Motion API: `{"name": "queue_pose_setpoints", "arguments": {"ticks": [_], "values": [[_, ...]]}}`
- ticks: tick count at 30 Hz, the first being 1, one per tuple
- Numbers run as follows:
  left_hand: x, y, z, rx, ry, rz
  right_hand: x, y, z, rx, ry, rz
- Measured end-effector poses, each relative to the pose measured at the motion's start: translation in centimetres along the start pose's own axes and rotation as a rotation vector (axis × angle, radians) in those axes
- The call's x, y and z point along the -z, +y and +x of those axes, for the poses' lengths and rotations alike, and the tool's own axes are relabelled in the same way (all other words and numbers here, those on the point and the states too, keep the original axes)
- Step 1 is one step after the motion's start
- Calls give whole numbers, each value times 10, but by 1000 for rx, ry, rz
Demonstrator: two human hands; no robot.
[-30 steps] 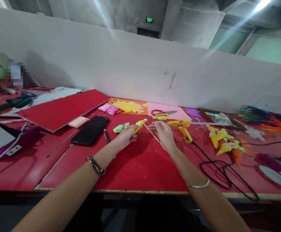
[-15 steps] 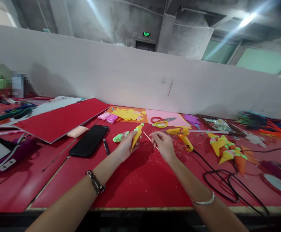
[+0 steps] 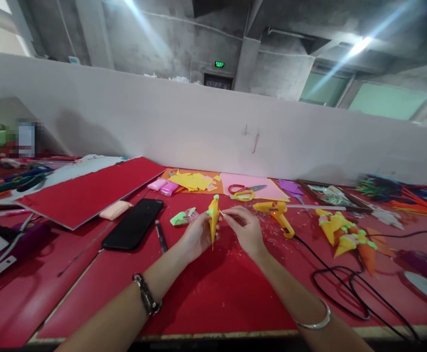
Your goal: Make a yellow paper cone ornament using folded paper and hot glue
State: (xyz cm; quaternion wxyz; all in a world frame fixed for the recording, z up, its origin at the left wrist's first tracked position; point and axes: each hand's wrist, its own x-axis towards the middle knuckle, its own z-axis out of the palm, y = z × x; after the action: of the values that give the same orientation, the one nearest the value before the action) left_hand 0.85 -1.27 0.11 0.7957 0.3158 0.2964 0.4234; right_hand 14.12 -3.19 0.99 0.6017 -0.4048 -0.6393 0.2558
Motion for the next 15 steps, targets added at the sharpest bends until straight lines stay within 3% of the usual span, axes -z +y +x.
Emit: {"name": "queue_pose_setpoints", "arguments": {"ticks": [7,15], "values": [[-12,-3,-5,29,6,-199,-3,1,1,56,-9,-68],[-13,-6,-6,27,-39,-178,-3,2,0,27,35,-76]]}}
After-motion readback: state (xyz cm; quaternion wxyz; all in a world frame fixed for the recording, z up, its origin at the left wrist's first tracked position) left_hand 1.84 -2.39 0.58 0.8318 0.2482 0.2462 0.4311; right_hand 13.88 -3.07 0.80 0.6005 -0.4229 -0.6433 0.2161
